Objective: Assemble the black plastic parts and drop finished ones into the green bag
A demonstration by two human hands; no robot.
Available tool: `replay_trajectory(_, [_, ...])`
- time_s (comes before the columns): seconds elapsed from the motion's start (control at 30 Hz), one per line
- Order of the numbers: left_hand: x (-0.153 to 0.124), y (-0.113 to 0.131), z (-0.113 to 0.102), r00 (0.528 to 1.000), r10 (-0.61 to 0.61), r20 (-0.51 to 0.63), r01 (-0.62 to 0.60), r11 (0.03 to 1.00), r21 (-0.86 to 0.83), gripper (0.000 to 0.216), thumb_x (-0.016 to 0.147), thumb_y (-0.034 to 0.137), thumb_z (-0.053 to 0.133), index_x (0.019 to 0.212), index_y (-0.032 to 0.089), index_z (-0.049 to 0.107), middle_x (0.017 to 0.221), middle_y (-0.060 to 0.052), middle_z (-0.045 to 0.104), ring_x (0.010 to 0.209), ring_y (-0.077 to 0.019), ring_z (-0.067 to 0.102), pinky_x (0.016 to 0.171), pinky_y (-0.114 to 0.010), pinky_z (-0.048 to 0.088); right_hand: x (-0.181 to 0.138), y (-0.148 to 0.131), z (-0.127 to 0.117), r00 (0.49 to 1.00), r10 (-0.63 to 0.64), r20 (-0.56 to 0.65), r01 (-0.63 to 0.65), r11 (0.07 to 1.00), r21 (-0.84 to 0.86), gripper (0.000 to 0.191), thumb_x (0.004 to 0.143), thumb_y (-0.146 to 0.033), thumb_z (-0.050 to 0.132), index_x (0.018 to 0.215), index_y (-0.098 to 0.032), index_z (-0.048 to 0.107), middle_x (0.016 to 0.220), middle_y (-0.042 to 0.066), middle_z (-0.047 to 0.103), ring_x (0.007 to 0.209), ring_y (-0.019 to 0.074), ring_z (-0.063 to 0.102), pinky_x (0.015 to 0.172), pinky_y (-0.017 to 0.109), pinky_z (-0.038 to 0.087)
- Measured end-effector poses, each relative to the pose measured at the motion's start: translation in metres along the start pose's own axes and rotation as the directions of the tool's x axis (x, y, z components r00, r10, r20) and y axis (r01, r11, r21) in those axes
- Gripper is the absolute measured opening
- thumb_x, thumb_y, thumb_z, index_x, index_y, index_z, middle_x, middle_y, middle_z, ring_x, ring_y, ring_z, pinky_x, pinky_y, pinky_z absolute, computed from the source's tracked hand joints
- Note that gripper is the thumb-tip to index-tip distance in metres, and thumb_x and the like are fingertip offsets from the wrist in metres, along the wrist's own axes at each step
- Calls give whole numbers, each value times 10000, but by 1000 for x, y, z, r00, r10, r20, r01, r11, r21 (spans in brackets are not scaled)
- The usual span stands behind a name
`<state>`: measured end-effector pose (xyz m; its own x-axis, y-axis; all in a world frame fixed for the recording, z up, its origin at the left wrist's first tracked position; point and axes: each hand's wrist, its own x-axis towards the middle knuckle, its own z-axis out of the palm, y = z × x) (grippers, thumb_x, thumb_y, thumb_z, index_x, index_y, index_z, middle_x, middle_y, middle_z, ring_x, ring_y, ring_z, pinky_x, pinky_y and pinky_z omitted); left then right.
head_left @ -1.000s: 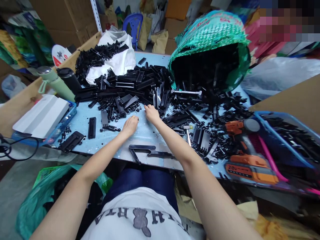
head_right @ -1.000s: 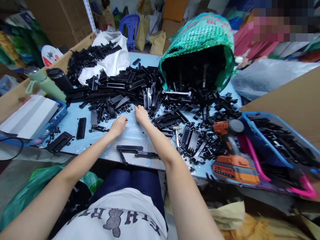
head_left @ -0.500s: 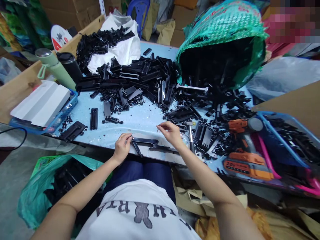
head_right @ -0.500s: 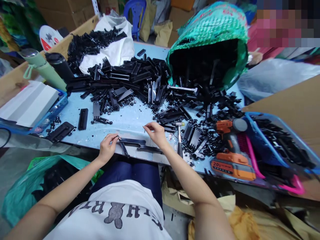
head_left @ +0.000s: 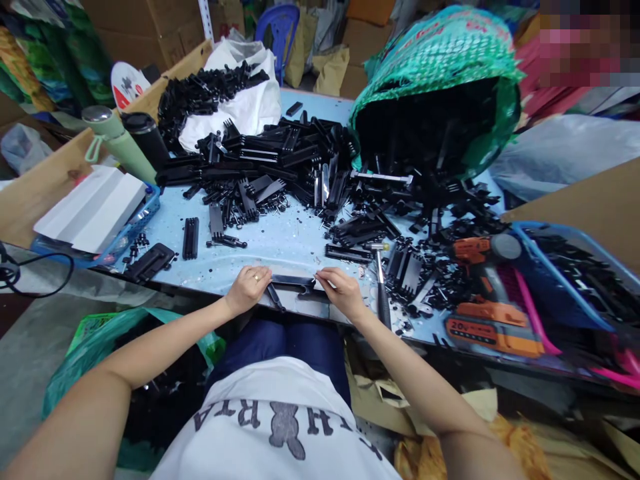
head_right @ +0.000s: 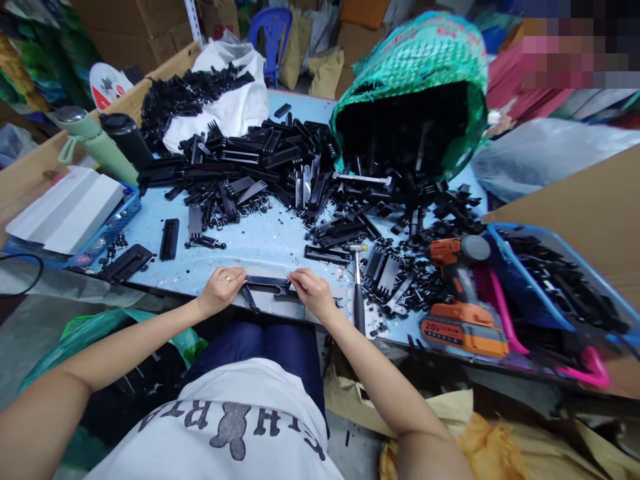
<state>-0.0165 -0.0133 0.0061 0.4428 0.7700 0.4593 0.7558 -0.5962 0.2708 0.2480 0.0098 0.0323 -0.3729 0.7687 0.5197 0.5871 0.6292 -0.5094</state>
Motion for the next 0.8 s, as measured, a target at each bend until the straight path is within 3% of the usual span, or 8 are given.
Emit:
replay_trajectory(0.17, [0, 9, -1, 998, -53, -36, 54, 998, 34, 244, 881, 246, 470, 1074, 189, 607, 1099, -125, 649, 1121, -275, 552, 929, -495, 400, -6, 4, 3, 998, -66, 22, 67, 997, -48, 193, 892, -261, 485, 946, -216, 665, 912, 57, 699, 839, 150, 663, 872, 343, 532])
replay_trajectory(0.37, [25, 38, 9, 979, 146, 141, -143, 989, -29, 374, 874, 297, 476, 1217, 151, 508, 1260, -148, 544, 1235, -278, 440, 1055, -519, 259, -11, 12, 0, 989, -147, 27, 149, 979, -135, 196, 894, -218, 474, 982, -207, 649, 920, 54, 708, 841, 135, 664, 964, 403, 488])
replay_trajectory(0.47, [45, 52, 15, 966, 108, 236, -98, 994, -54, 475, 833, 357, 542, 1230, 108, 465, 1203, -174, 550, 1199, -296, 445, 1030, -495, 290, -9, 13, -5, 971, -222, 86, 233, 962, -143, 192, 889, -197, 474, 981, -206, 642, 936, 54, 704, 868, 132, 657, 972, 395, 488])
replay_trajectory(0.57, [55, 57, 18, 946, 95, 309, -67, 993, -100, 488, 815, 375, 568, 1218, 126, 454, 1138, -156, 563, 1116, -284, 482, 955, -451, 361, -4, 14, -8, 969, -213, 126, 229, 965, -131, 193, 897, -209, 461, 976, -213, 636, 913, 43, 700, 854, 126, 653, 983, 401, 479])
replay_trajectory(0.8, [55, 55, 20, 937, 50, 346, -6, 992, -129, 511, 821, 431, 547, 1228, 140, 444, 1096, -137, 572, 1051, -274, 497, 890, -414, 391, -20, 19, 5, 967, -203, 154, 216, 973, -76, 257, 903, -225, 461, 1133, -207, 576, 1031, 78, 664, 960, 151, 621, 995, 447, 431])
